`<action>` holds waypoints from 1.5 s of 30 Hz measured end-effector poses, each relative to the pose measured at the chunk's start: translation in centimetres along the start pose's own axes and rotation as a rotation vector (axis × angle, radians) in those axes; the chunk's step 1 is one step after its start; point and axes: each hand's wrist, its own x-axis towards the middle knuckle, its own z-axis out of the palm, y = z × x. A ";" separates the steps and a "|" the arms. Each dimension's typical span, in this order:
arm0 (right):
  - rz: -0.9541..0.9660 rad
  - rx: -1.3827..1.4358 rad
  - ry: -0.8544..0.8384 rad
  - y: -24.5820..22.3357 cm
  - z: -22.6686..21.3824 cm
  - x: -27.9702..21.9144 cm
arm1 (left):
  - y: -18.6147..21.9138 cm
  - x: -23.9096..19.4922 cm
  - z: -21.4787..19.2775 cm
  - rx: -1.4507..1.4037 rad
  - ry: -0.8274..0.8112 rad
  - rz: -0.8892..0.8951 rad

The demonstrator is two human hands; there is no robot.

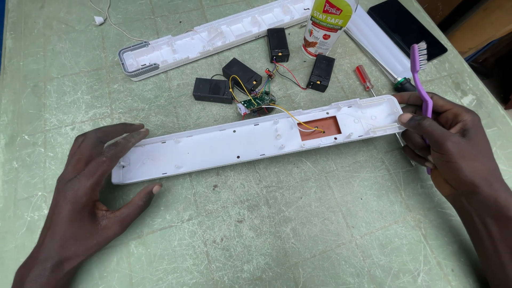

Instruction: Cleaning an LED strip by applying a liquid solution and scrubbing it with a toothbrush on a workbench.

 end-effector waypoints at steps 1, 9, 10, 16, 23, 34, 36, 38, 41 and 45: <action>-0.005 -0.001 0.011 0.0 0.0 0.1 | 0.9 0.4 0.6 0.009 0.086 0.104; -0.062 0.081 -0.050 0.5 -0.3 0.4 | 9.6 7.3 9.7 -0.119 0.130 0.430; -0.057 0.105 -0.060 0.5 -0.4 0.5 | 10.1 8.0 10.7 -0.063 0.149 0.439; -0.091 0.156 -0.074 0.7 -1.2 0.5 | 12.1 9.8 13.5 0.119 0.191 0.431; -0.061 0.109 -0.072 0.7 -1.0 0.3 | 12.0 9.6 14.0 0.112 0.247 0.453; -0.078 0.156 -0.203 -0.3 -1.7 0.2 | 12.5 11.3 11.2 0.024 0.121 0.406; -0.082 0.179 -0.218 -0.2 -1.7 0.3 | 12.1 11.6 11.1 -0.011 0.065 0.376; -0.062 0.182 -0.211 -0.2 -1.5 0.2 | 11.7 12.0 11.2 -0.121 -0.025 0.294; -0.065 0.185 -0.206 -0.4 -1.4 0.2 | 12.2 12.9 10.2 -0.158 -0.154 0.195; -0.114 0.217 -0.204 0.2 -1.7 0.4 | 12.2 14.2 9.5 -0.185 -0.199 0.194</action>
